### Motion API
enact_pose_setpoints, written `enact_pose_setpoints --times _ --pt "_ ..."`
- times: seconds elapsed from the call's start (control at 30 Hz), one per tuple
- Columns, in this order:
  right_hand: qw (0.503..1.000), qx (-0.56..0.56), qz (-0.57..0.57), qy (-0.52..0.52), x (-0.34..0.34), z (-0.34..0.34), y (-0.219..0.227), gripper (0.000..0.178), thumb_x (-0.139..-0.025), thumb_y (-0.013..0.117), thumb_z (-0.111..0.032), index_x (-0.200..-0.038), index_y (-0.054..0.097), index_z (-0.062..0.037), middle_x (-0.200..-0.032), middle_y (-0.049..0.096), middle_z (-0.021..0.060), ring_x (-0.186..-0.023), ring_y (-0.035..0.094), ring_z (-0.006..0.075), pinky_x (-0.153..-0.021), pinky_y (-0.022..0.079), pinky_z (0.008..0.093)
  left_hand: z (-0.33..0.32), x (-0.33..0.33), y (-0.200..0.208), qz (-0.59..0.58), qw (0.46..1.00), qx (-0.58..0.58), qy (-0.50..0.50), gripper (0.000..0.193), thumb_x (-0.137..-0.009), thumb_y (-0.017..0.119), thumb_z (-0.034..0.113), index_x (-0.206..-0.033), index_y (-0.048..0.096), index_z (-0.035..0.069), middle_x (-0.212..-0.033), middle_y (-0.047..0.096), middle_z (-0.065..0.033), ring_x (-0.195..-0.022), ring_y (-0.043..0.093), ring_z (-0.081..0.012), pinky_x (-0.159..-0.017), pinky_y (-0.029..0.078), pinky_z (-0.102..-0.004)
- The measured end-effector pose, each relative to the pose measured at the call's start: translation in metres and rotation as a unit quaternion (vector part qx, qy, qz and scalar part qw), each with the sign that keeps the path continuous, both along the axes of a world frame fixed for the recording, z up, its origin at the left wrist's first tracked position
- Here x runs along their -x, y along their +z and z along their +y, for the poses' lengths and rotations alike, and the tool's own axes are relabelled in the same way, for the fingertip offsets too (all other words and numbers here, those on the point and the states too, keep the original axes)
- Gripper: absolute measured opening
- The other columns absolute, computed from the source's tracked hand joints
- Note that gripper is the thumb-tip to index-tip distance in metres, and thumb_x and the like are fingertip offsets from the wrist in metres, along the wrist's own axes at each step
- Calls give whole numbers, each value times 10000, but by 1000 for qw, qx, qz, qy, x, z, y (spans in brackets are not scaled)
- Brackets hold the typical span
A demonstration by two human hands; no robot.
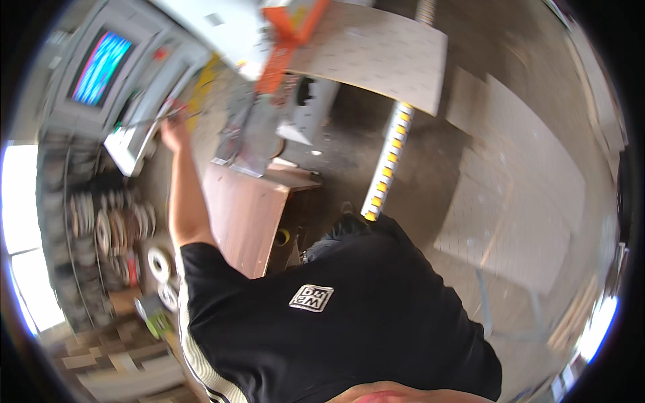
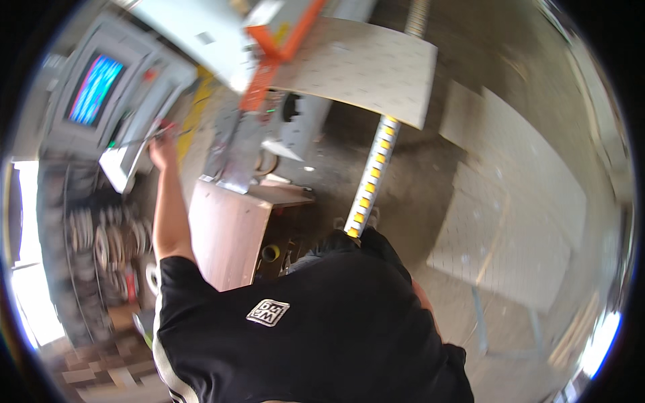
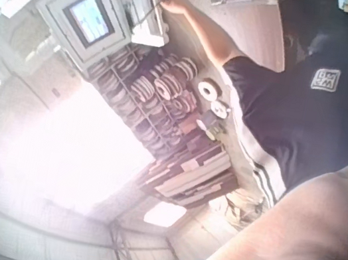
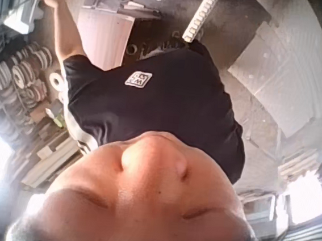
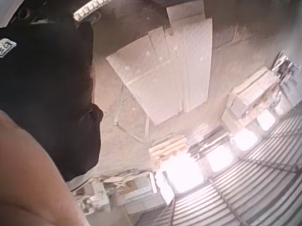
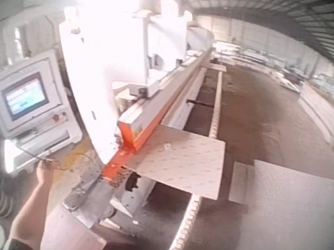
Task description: The person picks up a wooden board by hand, places it onto a processing machine, and uses a handheld nozzle to blow air over the surface of the board.
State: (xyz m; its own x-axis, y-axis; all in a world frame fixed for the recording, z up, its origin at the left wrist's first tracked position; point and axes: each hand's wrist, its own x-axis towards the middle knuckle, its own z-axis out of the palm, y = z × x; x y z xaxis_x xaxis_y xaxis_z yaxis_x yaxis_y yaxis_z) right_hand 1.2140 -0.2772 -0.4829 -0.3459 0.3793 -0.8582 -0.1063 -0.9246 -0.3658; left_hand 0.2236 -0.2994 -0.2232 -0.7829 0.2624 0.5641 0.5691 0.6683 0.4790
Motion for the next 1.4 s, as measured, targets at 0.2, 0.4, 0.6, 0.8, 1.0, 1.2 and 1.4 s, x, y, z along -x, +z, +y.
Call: enact_pose_setpoints --times 0.2,0.4,0.6,0.8,1.0,1.2,1.4 --pt "997 5 -19 -79 11 -82 30 588 -1000 616 -475 -1422 581 -67 -1380 632 128 -1268 577 249 -1065 462 380 23 57 -46 -92 963 250 29 471 -960 638 446 -1222 658 55 -1147 694 -165 -1040 687 -302 -887 550 -422" --pt "983 -25 -13 -180 19 -118 24 675 -982 622 -542 -1445 570 -53 -1395 631 130 -1284 575 280 -1069 458 385 58 -9 -101 -186 963 -174 94 564 -985 597 465 -1107 681 -79 -1082 687 -296 -958 663 -432 -906 532 -525" --pt "973 16 -137 -183 -12 -121 14 725 -965 604 -610 -1401 619 -31 -1400 633 166 -1279 594 316 -1070 465 397 140 -309 -83 -412 874 -224 -128 481 -1049 528 321 -1418 459 20 -1258 621 -189 -1112 624 -320 -959 543 -447" --pt "918 4 -393 47 -66 -68 -1 587 -934 660 -560 -1104 758 -7 -996 753 127 -924 699 252 -837 551 380 184 -556 -88 -522 709 -76 -468 337 -1035 612 224 -1291 587 7 -1046 688 -96 -834 645 -166 -780 523 -311" --pt "927 -71 -368 -37 -181 -18 -31 447 -935 645 -480 -1016 721 -47 -830 690 65 -769 641 171 -674 507 336 178 -749 -110 -587 516 240 -576 247 -1017 620 93 -1241 615 -10 -984 693 -70 -840 654 -120 -777 532 -268" --pt "902 -46 -378 -203 -337 74 -117 470 -878 688 -480 -1009 739 -31 -889 738 89 -831 687 216 -768 513 375 156 -869 -167 -628 449 427 -470 235 -1023 590 149 -1208 631 11 -970 707 -62 -824 660 -125 -744 516 -271" --pt "839 -45 -519 -157 -494 154 -218 642 -826 742 -484 -1225 674 15 -1193 697 191 -1057 675 317 -908 526 418 169 -947 -187 -589 426 558 -400 279 -1036 587 178 -1258 618 13 -1009 718 -78 -863 680 -134 -783 526 -281"
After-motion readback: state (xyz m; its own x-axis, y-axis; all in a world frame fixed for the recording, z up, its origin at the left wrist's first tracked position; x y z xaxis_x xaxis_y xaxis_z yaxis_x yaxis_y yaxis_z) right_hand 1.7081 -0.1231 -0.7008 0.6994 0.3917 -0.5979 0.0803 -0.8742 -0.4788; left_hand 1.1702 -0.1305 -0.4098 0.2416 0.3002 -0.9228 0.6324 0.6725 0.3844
